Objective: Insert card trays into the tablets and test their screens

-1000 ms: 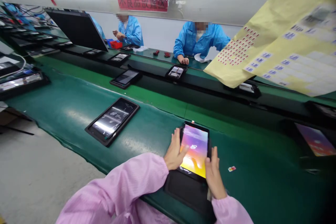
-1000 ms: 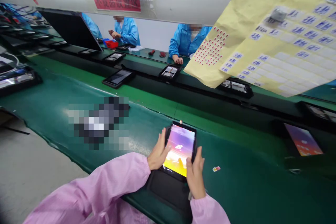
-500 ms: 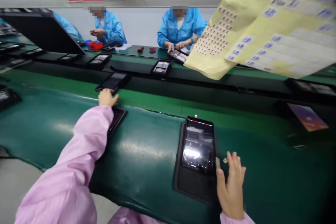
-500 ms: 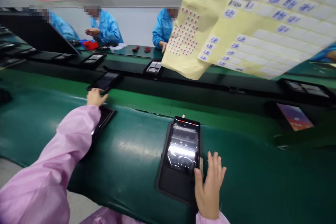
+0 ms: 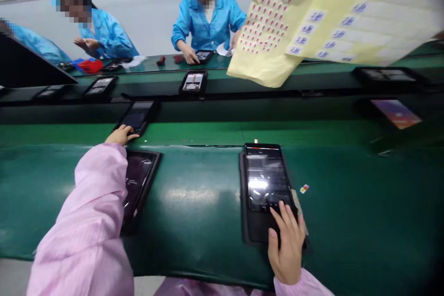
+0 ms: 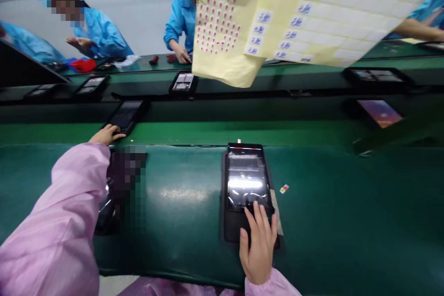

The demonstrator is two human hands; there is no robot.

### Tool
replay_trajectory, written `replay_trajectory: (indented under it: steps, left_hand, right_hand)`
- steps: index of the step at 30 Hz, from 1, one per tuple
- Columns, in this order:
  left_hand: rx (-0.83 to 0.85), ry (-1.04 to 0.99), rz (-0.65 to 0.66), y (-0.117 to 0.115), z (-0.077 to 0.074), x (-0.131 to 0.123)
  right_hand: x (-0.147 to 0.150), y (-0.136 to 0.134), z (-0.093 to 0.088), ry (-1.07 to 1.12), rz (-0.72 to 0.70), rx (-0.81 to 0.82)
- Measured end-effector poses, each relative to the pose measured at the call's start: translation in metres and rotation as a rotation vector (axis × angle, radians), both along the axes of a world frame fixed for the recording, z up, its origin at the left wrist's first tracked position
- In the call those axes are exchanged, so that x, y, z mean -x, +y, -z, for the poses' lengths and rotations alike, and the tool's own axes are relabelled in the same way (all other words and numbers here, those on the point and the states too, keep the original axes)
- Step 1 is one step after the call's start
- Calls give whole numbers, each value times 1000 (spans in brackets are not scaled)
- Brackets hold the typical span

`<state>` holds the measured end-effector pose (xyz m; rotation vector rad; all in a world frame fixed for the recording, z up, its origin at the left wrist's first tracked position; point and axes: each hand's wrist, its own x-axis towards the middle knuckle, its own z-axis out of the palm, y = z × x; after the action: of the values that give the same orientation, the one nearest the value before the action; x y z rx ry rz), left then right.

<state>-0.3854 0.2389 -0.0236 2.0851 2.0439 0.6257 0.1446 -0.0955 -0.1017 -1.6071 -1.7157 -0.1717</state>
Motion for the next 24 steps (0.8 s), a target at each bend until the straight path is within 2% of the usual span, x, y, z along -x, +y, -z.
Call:
replay_trajectory:
  steps: [3, 6, 9, 11, 14, 17, 19, 21, 24]
  left_hand:
    - [90, 83, 22, -9, -12, 13]
    - [119, 148, -21, -37, -31, 35]
    - [140, 193, -90, -89, -44, 60]
    - [166, 208, -138, -136, -43, 74]
    - [191, 210, -217, -212, -21, 87]
    - [63, 150, -338, -273, 16, 92]
    - [-63, 147, -405, -300, 40, 89]
    - [-157, 177, -439, -317, 57, 80]
    - [-200, 216, -419, -335, 68, 59]
  right_hand:
    - [-1, 1, 6, -21, -5, -66]
    - [-3, 2, 9, 34, 19, -76]
    - [-3, 3, 8, 59, 13, -85]
    - [-2, 4, 6, 76, 8, -98]
    - [0, 5, 4, 90, -7, -120]
    - [2, 7, 3, 88, -14, -139]
    - [3, 7, 2, 84, 2, -139]
    - [4, 6, 2, 71, 36, -131]
    - [5, 5, 2, 29, 153, -94]
